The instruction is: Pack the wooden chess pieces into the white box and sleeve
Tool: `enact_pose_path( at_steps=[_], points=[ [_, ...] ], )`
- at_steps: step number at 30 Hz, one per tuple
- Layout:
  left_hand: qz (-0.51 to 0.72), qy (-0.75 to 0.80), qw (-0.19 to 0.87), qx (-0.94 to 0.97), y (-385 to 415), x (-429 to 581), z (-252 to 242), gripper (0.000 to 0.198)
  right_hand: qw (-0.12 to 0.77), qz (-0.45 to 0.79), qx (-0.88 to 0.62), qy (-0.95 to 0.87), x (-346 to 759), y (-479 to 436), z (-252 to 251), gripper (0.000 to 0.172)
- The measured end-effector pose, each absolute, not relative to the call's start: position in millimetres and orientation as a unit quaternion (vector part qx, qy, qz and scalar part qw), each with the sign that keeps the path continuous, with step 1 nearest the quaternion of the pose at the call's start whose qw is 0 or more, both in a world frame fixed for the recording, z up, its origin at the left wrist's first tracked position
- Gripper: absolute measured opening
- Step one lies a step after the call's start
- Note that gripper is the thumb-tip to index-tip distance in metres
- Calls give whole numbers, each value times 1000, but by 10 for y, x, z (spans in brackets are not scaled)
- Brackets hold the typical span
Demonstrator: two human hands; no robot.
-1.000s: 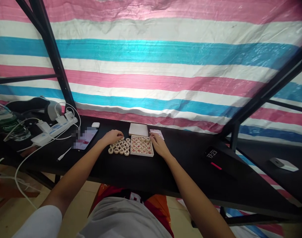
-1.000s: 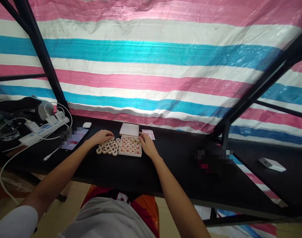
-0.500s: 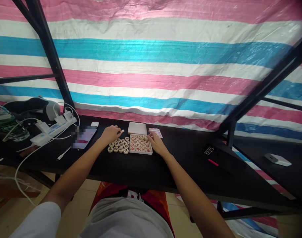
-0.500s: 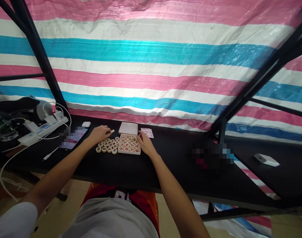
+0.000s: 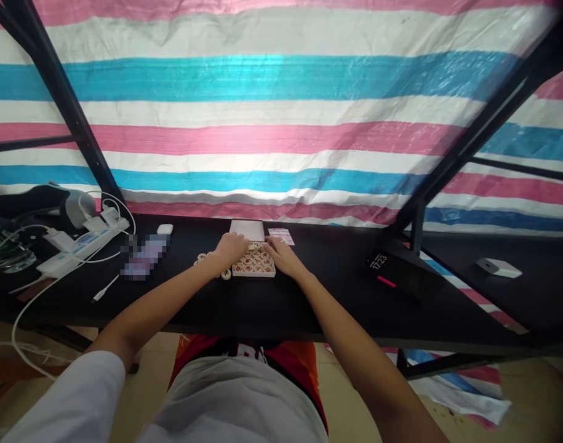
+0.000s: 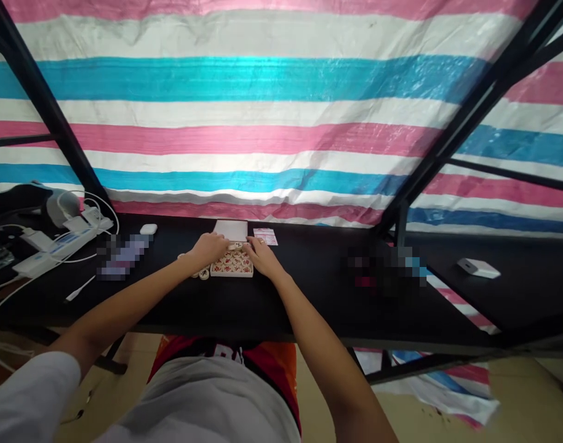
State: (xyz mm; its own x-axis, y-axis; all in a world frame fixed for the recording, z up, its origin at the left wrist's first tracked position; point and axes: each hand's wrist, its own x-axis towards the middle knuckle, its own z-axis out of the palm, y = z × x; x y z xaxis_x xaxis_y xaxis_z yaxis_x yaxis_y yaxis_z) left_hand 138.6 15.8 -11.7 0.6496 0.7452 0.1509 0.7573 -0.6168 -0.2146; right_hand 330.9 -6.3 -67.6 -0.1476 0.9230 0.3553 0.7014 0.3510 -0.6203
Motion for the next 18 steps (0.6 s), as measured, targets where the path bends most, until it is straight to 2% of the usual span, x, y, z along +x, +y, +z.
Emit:
enact_pose_path(
  at_steps=[6,13,18],
  points=[
    [-32,-387,59,-919,198,1255,-73,28,337,147,-556,-746,3314,-80,-692,39],
    [-63,-385,114,-914,254,1238,-84,27,325,137,-556,-753,3328,-45,-760,36],
    [-42,-331,70,-940,264,1178,-96,25,329,137,-551,-755,3341,-35,-770,35]
  ],
)
